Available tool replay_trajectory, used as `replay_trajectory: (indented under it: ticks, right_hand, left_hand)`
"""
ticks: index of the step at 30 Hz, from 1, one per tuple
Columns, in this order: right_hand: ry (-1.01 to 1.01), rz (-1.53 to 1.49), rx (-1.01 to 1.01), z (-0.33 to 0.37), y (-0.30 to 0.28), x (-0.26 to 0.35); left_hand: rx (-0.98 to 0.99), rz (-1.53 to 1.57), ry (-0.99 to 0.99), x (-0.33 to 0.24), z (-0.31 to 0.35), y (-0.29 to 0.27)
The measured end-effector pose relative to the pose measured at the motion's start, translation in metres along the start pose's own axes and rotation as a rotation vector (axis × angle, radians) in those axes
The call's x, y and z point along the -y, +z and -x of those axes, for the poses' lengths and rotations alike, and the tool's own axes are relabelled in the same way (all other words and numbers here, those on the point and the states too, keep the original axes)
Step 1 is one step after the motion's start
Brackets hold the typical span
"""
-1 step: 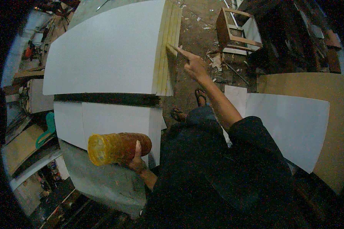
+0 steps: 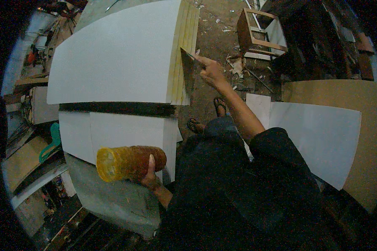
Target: The person applies glue from a plastic container to the edges of white wooden panels using a square applicator tool.
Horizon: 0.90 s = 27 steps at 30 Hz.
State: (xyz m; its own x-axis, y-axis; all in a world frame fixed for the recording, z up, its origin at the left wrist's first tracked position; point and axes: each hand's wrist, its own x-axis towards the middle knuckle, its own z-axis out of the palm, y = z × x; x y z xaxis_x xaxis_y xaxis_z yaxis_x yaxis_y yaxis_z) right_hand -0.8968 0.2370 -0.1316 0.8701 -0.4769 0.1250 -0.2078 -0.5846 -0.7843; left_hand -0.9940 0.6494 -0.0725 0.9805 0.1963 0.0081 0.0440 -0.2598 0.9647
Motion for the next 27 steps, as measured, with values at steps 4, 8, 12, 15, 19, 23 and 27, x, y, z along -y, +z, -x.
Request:
replay_trajectory:
  ticks: [4,8,12,15,19,23,27]
  right_hand:
    - [-0.124,-0.125,0.029,-0.004,0.015,-0.006]
    - [-0.142,0.045,0.023,0.015,0.003,0.011]
    - [-0.197,0.116,0.062,0.038,0.006,0.005]
    - [-0.138,0.106,0.133,0.058,0.002,0.013]
    - [-0.133,0.028,0.199,0.087,-0.001,0.026]
    - [-0.189,0.002,0.208,0.122,0.004,0.024]
    - [-0.222,0.015,0.231,0.154,0.011,0.017]
  left_hand:
    - [-0.042,0.008,-0.017,0.004,0.014,-0.004]
    - [-0.049,-0.016,0.086,-0.042,0.012,0.020]
    - [-0.100,-0.104,0.122,-0.038,0.012,0.016]
    - [-0.107,-0.107,0.098,-0.034,0.009,0.014]
    - [-0.156,-0.067,0.150,-0.032,0.008,0.015]
    - [-0.082,-0.088,0.110,-0.021,0.003,0.010]
    - [-0.062,-0.095,0.038,-0.026,0.000,0.018]
